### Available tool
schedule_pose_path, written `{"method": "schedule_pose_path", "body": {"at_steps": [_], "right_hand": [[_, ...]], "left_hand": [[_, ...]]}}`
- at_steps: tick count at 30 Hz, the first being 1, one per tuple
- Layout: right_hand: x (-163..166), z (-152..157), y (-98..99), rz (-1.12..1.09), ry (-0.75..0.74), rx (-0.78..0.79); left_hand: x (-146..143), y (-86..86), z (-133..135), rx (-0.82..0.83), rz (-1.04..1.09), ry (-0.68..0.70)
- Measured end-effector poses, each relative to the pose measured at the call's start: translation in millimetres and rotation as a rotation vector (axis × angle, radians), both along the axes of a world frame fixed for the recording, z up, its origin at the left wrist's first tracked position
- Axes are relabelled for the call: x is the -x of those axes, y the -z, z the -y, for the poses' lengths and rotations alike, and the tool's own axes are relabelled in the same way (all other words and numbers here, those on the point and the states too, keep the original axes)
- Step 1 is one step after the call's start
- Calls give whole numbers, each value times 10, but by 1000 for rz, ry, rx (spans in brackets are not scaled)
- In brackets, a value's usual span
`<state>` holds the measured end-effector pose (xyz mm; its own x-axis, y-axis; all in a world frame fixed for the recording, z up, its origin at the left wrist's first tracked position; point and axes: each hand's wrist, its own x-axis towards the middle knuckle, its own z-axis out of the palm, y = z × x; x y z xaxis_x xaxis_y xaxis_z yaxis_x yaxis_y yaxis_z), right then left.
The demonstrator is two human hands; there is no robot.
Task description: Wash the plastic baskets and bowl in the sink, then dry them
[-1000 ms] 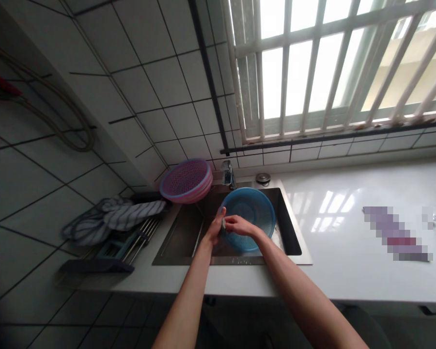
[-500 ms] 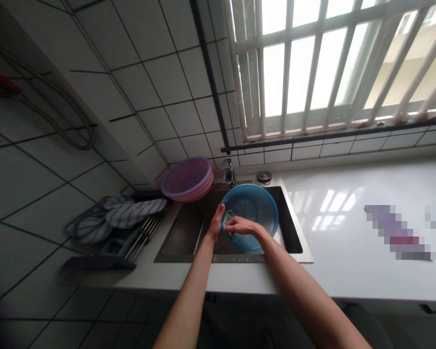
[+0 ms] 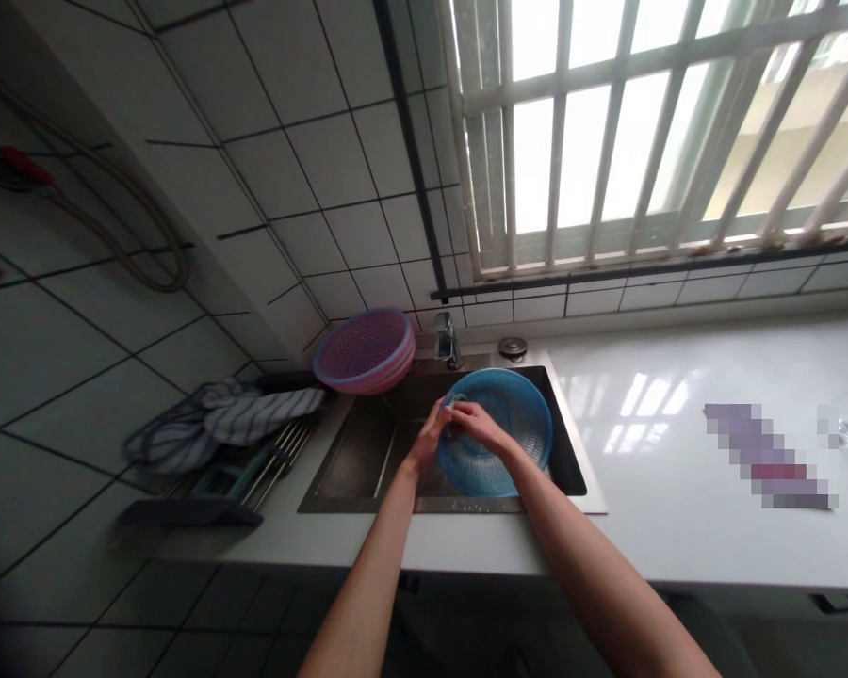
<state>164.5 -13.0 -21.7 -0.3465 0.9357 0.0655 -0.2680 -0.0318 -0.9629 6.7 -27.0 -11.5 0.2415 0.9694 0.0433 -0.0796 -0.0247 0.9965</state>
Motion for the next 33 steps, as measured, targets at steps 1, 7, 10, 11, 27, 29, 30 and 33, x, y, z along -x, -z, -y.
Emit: {"method": "schedule_pose_path", "body": {"at_steps": [1, 7, 10, 11, 27, 29, 30, 33], "right_hand": [[26, 30, 18, 59, -123, -1], [19, -46, 9, -44, 209, -39], [-90, -141, -16, -69, 445, -46], [-113, -149, -11, -46, 437, -61], [-103, -120, 17, 52, 401, -162], [-115, -104, 20, 88, 426, -202], [-99, -81, 34, 126, 337, -228], [-3, 13, 96, 266, -151, -264]], "left_hand": [[10, -2, -4, -2, -14, -37], [-5, -17, -10, -10, 30, -20], [-29, -9, -1, 42, 61, 66], [-27, -5, 4, 62, 70, 72], [-18, -16, 12, 238, 206, 163], [-25, -17, 12, 243, 215, 169], [-22, -21, 10, 235, 210, 149], [4, -33, -2, 176, 178, 24]]}}
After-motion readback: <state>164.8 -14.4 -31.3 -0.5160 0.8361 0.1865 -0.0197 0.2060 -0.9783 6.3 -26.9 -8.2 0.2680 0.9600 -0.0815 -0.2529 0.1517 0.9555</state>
